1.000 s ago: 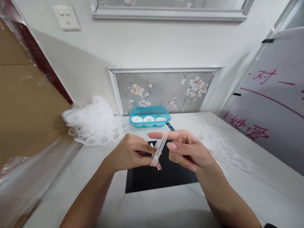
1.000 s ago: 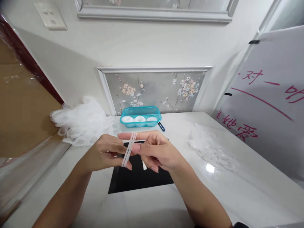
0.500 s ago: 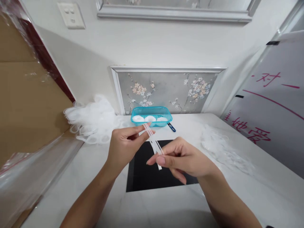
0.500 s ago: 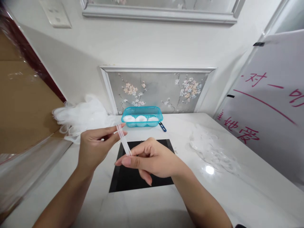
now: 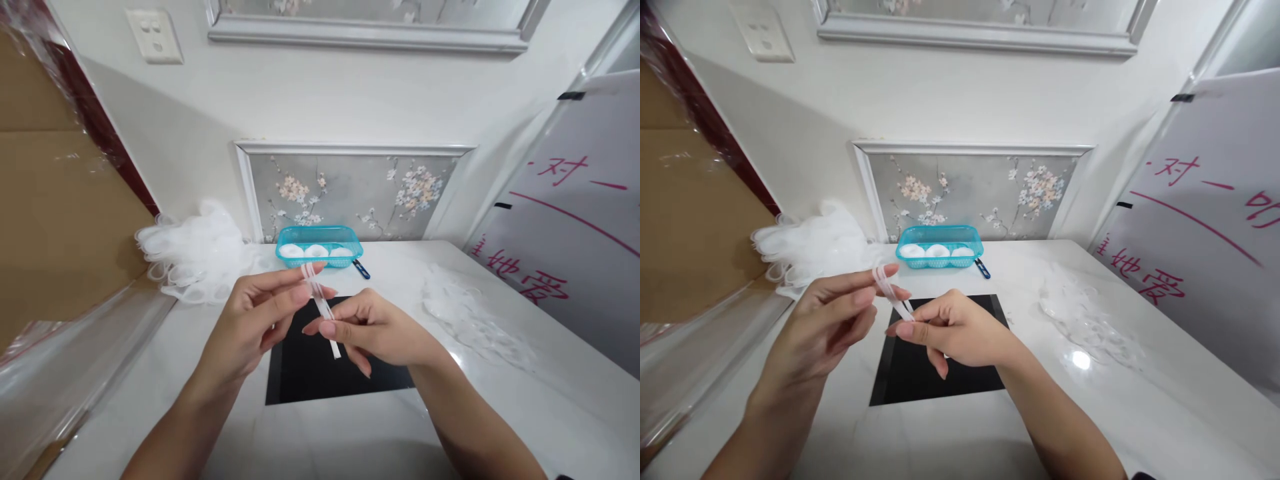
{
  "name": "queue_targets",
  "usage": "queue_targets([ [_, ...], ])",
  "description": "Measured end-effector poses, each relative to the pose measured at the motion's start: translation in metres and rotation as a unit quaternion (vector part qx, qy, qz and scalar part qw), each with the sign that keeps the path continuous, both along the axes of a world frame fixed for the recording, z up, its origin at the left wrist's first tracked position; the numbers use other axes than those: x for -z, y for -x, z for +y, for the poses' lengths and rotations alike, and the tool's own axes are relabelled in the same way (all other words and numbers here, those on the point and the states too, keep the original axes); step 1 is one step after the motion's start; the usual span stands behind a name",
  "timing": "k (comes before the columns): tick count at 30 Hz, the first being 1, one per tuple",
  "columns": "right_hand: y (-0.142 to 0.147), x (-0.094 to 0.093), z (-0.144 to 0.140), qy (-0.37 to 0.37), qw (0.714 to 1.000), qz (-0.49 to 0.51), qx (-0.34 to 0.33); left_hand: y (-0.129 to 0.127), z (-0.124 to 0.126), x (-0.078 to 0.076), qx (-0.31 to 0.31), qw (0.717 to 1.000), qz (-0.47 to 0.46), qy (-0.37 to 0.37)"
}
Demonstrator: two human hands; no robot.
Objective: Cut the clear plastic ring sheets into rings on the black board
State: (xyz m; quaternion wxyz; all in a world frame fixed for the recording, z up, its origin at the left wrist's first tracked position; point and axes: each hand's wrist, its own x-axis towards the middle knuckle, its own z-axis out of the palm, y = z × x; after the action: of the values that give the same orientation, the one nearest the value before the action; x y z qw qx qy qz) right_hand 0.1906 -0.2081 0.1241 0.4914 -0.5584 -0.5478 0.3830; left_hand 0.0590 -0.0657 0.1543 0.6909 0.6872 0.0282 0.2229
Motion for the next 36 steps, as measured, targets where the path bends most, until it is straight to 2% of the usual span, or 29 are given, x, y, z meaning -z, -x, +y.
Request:
queue_targets([
  [6,0.0,-0.001,-0.001,-0.022,0.999,0.024,0.008,-0.006,-0.007,-0.004,-0.017,0.996,0.082,0.03],
  [11,0.001,-0.002,0.0,-0.03,0.999,0.026,0.02,-0.011,-0.007,-0.001,-0.016,0.996,0.078,0.045],
  [17,0.0,-0.001,0.001,-0.006,1.0,-0.005,0.03,-0.01,-0.005,0.001,-0.015,0.997,0.066,0.03],
  [21,-0.006,-0.002,0.002,0.001,0.998,0.011,0.054,-0.01,0.0,0.003,-0.003,0.998,0.058,-0.002],
  [28,-0.014,-0.007,-0.005,-0.057,0.988,0.141,0.039,-0.01,0.003,-0.001,0.074,0.987,0.105,-0.095],
  [36,-0.008,-0.011,-0.013,-0.093,0.97,0.222,0.022,-0.012,0.003,-0.003,0.078,0.975,0.139,-0.153],
])
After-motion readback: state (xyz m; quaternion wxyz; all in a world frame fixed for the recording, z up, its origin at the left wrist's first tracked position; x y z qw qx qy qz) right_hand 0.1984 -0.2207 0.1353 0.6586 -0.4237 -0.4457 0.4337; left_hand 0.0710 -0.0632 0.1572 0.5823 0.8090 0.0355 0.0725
